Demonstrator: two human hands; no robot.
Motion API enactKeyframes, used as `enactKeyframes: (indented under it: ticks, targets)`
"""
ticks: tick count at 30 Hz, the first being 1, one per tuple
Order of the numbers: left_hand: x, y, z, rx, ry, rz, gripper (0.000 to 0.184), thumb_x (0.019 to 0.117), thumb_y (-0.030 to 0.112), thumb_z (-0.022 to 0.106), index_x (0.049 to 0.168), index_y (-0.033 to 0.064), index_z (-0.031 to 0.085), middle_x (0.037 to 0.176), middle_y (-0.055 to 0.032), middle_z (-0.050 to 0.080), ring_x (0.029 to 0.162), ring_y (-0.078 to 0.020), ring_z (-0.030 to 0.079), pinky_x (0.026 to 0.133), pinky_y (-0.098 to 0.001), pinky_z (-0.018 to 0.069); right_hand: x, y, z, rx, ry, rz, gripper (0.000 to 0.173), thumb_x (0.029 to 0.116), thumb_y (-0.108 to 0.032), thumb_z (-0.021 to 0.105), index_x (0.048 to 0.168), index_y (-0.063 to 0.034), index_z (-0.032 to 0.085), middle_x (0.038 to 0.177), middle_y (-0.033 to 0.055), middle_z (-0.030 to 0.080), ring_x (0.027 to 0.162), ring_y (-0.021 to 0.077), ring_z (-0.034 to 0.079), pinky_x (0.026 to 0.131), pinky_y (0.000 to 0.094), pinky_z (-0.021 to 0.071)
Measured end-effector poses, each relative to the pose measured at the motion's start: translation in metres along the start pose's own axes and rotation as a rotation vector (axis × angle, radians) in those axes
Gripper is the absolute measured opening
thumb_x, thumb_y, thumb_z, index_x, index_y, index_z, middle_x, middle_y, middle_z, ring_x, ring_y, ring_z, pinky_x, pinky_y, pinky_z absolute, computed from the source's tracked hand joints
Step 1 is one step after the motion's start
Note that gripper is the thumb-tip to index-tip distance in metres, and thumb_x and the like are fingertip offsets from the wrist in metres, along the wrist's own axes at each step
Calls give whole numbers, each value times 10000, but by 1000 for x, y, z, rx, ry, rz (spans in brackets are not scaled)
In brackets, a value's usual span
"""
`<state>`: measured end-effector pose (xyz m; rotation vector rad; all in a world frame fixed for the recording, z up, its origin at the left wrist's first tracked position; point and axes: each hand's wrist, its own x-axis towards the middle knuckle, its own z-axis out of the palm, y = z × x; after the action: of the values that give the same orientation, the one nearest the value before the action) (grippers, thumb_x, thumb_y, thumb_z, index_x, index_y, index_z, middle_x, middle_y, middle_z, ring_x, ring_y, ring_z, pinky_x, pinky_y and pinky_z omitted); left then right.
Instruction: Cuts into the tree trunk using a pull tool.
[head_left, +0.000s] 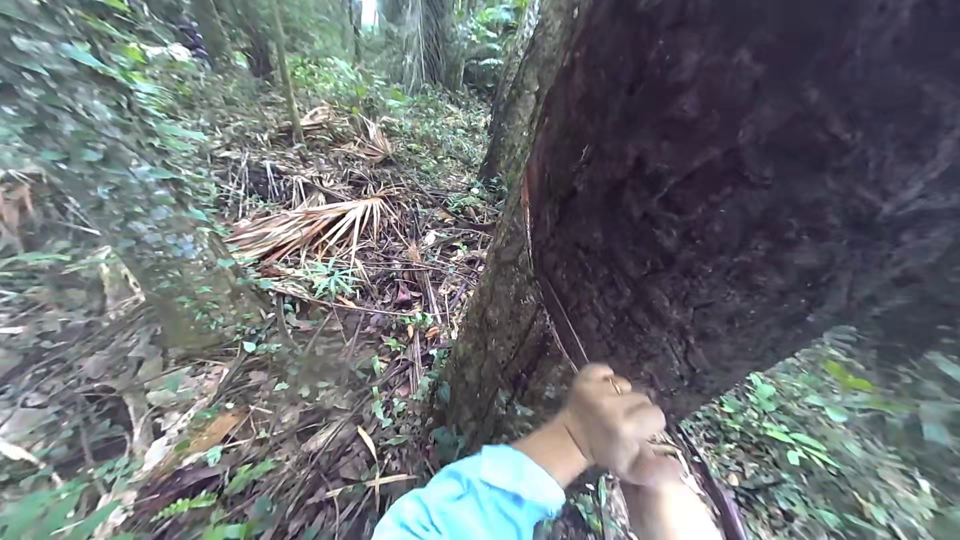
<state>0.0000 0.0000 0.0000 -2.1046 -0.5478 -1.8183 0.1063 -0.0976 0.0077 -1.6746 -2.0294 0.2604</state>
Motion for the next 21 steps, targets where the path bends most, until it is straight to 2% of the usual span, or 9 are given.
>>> enactKeyframes:
  ticks: [2,4,6,9,12,14,15,18,21]
  targets:
    - [-14,26,6,-17,-35,-5,592,994,561,375,602,159,562,539,-20,576,524,-199,559,694,-370,481,-20,8,-13,-75,-132,-10,248,968,-24,543,1116,120,680,1047,346,692,954,537,695,795,681,551]
    - [-18,28,8,-43,-49,26,612,995,608,352,617,165,542,536,-14,557,521,-189,544,676,-353,466,-21,0,-23,-74,-278,96,299,1021,-47,488,1213,118,648,1190,344,661,1122,525,645,938,666,500]
    - [-10,17,7,-31,-35,16,658,998,631,326,607,156,558,525,-23,557,516,-196,553,713,-369,481,-12,3,-16,-18,-194,93,304,1012,-42,498,1245,80,651,1163,317,681,1068,501,672,895,661,521]
    - [-10,-6,19,79,48,60,668,1033,596,265,609,151,525,513,-22,514,513,-188,497,736,-340,452,11,40,19,-118,29,-41,265,955,-41,591,1186,-8,715,1022,285,720,828,484,727,680,664,573]
    - [-19,9,25,120,55,55,622,1008,594,308,608,161,509,510,-12,495,517,-184,484,742,-332,437,5,40,10,-89,-110,-6,272,981,-49,557,1195,48,695,1101,323,696,938,505,711,781,670,558]
    - [-17,8,17,115,10,77,652,1006,634,273,614,165,500,510,-14,491,505,-181,479,737,-334,438,7,17,-6,-123,-308,88,363,1046,-64,442,1348,42,613,1245,312,658,1097,486,670,910,633,521]
    - [-13,3,15,114,-9,89,670,1009,642,257,614,163,509,510,-17,504,499,-185,489,725,-342,446,9,15,-5,-114,-288,80,370,1046,-46,432,1365,32,604,1244,306,661,1095,488,671,908,638,522]
    - [-8,0,22,114,3,39,676,1023,599,252,613,146,540,521,-33,536,513,-199,519,737,-363,461,12,40,8,-38,-33,-59,285,996,-25,550,1242,6,693,1074,287,718,895,476,728,748,658,574]
    - [-29,45,33,111,-49,-32,635,999,603,345,608,153,564,541,-25,572,537,-201,562,713,-370,483,-22,58,-13,65,-200,-60,251,948,-14,574,1142,92,693,1080,348,680,978,546,678,797,711,527]
